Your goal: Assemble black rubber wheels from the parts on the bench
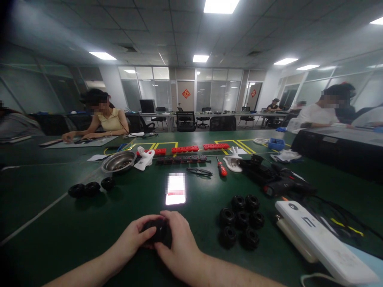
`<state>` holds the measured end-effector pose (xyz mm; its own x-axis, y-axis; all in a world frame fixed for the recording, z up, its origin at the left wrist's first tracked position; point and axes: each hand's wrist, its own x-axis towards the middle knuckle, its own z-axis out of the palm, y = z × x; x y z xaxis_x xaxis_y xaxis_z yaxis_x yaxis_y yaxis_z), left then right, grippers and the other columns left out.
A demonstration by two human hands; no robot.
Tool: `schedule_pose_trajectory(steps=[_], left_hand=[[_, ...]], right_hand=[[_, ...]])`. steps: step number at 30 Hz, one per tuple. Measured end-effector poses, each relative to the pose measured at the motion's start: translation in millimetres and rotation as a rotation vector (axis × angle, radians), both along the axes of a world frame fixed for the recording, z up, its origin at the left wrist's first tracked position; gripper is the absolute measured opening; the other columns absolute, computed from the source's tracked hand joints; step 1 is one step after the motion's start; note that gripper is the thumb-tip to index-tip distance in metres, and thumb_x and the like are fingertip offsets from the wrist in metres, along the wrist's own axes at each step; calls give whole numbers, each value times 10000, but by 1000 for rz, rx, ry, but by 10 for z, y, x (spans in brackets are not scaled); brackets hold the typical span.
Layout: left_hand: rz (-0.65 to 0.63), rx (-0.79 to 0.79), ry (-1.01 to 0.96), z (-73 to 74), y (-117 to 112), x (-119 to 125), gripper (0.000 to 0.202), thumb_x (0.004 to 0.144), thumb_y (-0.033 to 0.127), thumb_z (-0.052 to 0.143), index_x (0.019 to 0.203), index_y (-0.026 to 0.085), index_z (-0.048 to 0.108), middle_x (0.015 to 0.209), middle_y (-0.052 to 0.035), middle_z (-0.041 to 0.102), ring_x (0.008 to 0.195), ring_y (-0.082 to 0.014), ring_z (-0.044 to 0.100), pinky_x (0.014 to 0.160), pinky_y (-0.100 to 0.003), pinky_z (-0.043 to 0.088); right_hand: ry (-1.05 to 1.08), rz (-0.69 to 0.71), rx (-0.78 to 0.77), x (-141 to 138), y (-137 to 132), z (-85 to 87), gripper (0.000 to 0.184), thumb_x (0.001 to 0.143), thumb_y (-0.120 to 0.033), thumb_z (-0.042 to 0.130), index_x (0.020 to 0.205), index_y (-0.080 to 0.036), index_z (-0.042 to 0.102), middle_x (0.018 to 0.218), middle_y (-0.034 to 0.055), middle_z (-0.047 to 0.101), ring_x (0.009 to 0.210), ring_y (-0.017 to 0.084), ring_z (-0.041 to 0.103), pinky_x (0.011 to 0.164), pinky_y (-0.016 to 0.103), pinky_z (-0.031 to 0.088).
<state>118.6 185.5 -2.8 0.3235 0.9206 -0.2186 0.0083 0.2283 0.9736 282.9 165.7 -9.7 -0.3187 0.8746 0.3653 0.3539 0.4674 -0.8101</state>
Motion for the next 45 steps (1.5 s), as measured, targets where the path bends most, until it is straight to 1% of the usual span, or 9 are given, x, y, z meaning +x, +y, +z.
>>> schedule_pose_trajectory(steps=[3, 8, 14, 21, 29, 33, 37, 41, 45], left_hand=[[31, 13, -7, 1, -7, 9, 445, 594, 372, 672, 970, 161, 564, 913, -69, 617, 757, -201, 589, 558, -261, 466], [119, -30, -8, 23, -18, 23, 439, 610, 358, 658, 983, 159, 538, 871, -59, 611, 670, -173, 594, 555, -273, 466], [26, -10, 28, 20, -26, 16, 432, 622, 390, 643, 972, 158, 539, 838, -54, 614, 672, -171, 588, 554, -266, 458], [48, -30, -52, -18, 20, -19, 513, 592, 502, 624, 955, 148, 549, 861, -69, 602, 659, -175, 589, 522, -261, 462], [90, -40, -63, -45, -6, -29, 339, 668, 349, 615, 946, 162, 559, 853, -48, 608, 715, -175, 590, 558, -257, 462], [93, 1, -35, -27, -26, -17, 362, 646, 333, 639, 960, 175, 549, 893, -46, 595, 731, -175, 579, 581, -266, 466], [69, 27, -15, -22, -20, 2, 442, 574, 387, 687, 935, 172, 550, 867, -37, 590, 691, -160, 567, 555, -255, 461], [-43, 48, -17, -33, -8, -5, 533, 549, 472, 675, 966, 164, 548, 887, -61, 605, 730, -190, 584, 561, -262, 459], [-62, 20, -8, -29, 18, -20, 556, 585, 532, 613, 989, 155, 547, 885, -74, 614, 691, -200, 603, 550, -284, 466]], right_hand=[[14, -52, -33, 1, 9, -40, 587, 651, -172, 610, 1180, -205, 356, 1089, 72, 470, 999, 216, 444, 877, 378, 349], [-76, -105, -78, 4, 49, -30, 265, 789, -335, 498, 1016, -197, 490, 785, 20, 543, 758, 179, 493, 690, 310, 395], [-87, -51, -132, -8, 111, -67, 180, 803, -346, 490, 868, -182, 527, 666, -14, 522, 623, 129, 473, 564, 234, 365], [-79, 6, -32, 17, 57, 51, 360, 743, -190, 568, 1090, -241, 490, 964, 32, 540, 891, 183, 482, 791, 313, 381], [-70, 37, 22, 22, -6, 78, 494, 715, -141, 563, 1172, -251, 410, 1098, 43, 483, 1001, 194, 438, 887, 343, 342], [-34, -73, -75, 13, 47, -22, 419, 762, -279, 532, 1151, -199, 398, 893, 39, 546, 821, 182, 502, 739, 316, 409], [-23, -18, -164, 1, 111, -56, 236, 811, -359, 457, 955, -181, 514, 656, -12, 527, 614, 139, 490, 566, 248, 392], [23, 50, -189, 3, 111, -62, 205, 815, -346, 452, 867, -166, 538, 689, 1, 546, 620, 134, 496, 562, 239, 392], [-16, 37, -85, 21, 72, 1, 244, 767, -252, 538, 1006, -204, 532, 866, 27, 556, 798, 169, 503, 718, 289, 400]])
